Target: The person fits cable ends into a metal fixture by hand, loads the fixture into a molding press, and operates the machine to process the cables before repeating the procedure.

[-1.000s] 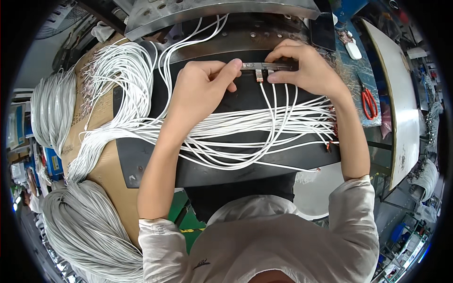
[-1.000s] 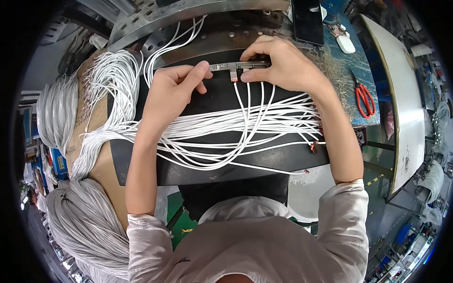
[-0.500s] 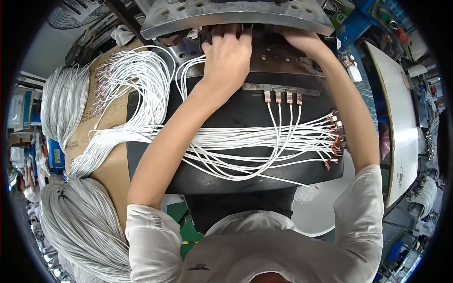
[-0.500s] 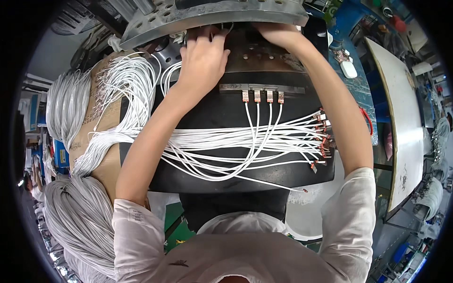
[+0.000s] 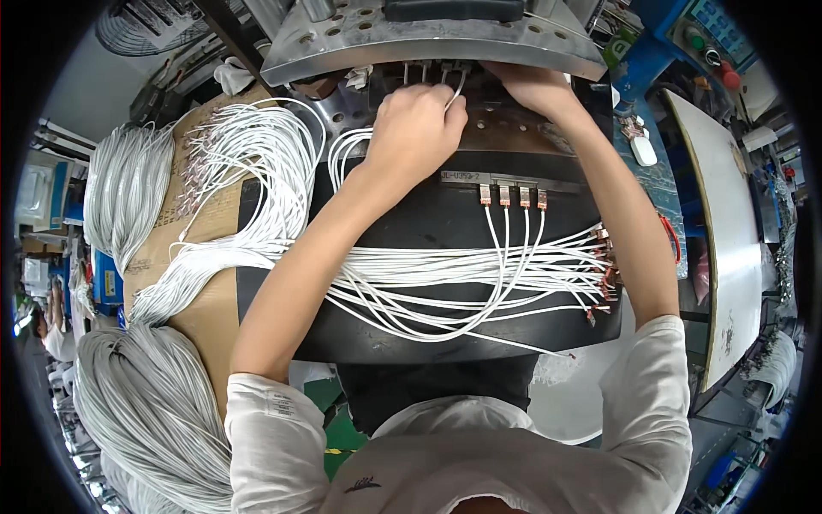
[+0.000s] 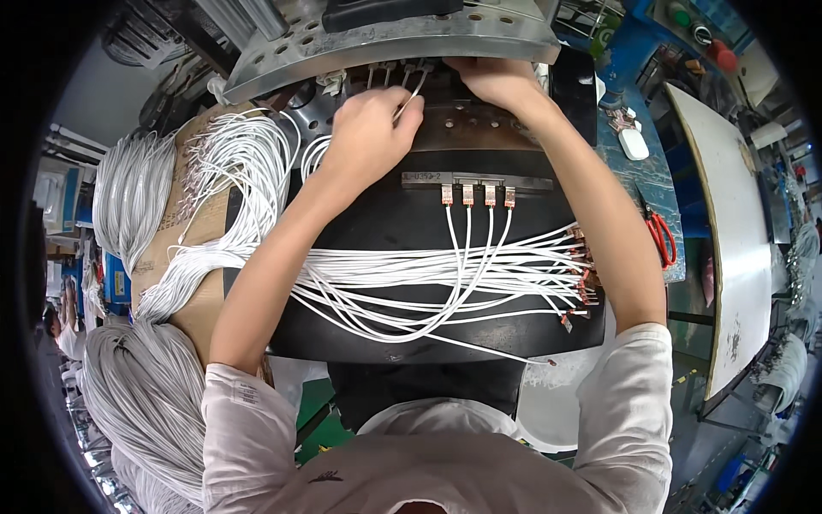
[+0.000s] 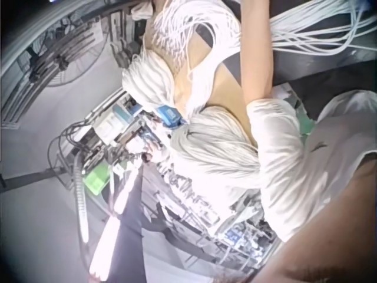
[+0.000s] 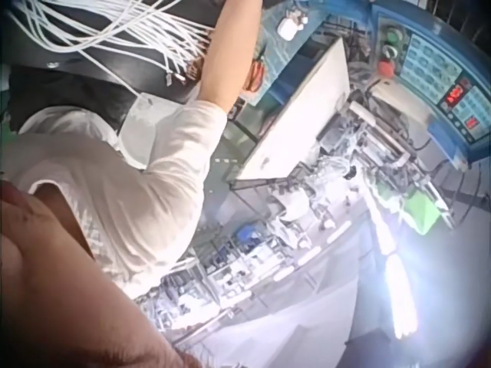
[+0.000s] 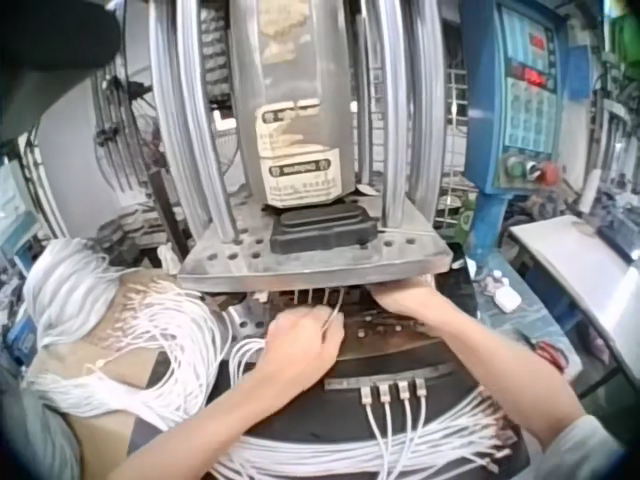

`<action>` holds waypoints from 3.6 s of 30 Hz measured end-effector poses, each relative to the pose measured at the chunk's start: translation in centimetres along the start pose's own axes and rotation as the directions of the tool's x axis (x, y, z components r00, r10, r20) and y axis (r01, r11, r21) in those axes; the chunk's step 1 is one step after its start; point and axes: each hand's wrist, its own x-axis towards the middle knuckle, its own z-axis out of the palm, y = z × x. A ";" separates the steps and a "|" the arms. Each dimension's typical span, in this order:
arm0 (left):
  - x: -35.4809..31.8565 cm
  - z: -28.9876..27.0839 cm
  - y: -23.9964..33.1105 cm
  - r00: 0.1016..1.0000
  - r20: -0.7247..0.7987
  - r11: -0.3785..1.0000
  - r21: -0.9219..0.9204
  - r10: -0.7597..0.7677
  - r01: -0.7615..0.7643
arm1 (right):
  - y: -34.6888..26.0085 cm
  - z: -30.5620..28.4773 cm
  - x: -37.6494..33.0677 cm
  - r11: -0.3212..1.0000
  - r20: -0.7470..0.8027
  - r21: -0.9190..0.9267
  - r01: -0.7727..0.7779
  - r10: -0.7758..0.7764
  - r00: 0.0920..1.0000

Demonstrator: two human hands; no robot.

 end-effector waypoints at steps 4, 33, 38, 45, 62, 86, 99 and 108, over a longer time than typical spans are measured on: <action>-6.2 -9.4 1.7 0.969 -0.026 0.960 -0.126 0.247 -0.248 | -0.9 -5.2 -5.9 0.995 0.168 -0.091 -0.027 0.042 0.985; -7.6 -4.8 12.7 0.884 0.466 0.998 0.029 0.036 -0.056 | -4.3 -8.1 -8.3 0.773 0.702 0.360 -0.523 0.145 0.697; -3.8 -2.0 7.9 0.973 0.191 0.987 0.077 0.127 -0.144 | 0.6 -2.5 -0.7 0.821 0.373 0.369 -0.437 0.300 0.878; -0.8 1.3 0.6 0.985 0.041 0.966 0.196 0.165 -0.170 | 8.7 3.5 3.2 0.995 0.163 -0.055 0.086 -0.076 0.984; -1.4 -1.9 -2.2 0.966 -0.176 0.943 0.304 0.192 -0.132 | -5.4 -0.8 -1.5 0.999 0.145 0.011 -0.047 0.045 0.988; -0.4 -1.6 -6.0 0.970 0.085 0.853 0.498 -0.228 0.157 | -10.3 2.9 -1.3 1.000 -0.013 0.010 0.021 -0.021 1.000; 0.0 -0.4 -6.9 0.983 0.099 0.949 0.290 -0.155 0.121 | -9.7 3.5 -1.3 0.997 0.198 0.047 -0.068 0.058 0.979; -0.9 -4.2 -5.2 0.942 0.169 0.816 0.557 -0.291 0.153 | -13.8 -1.8 -5.3 0.949 0.217 0.298 0.107 -0.177 0.960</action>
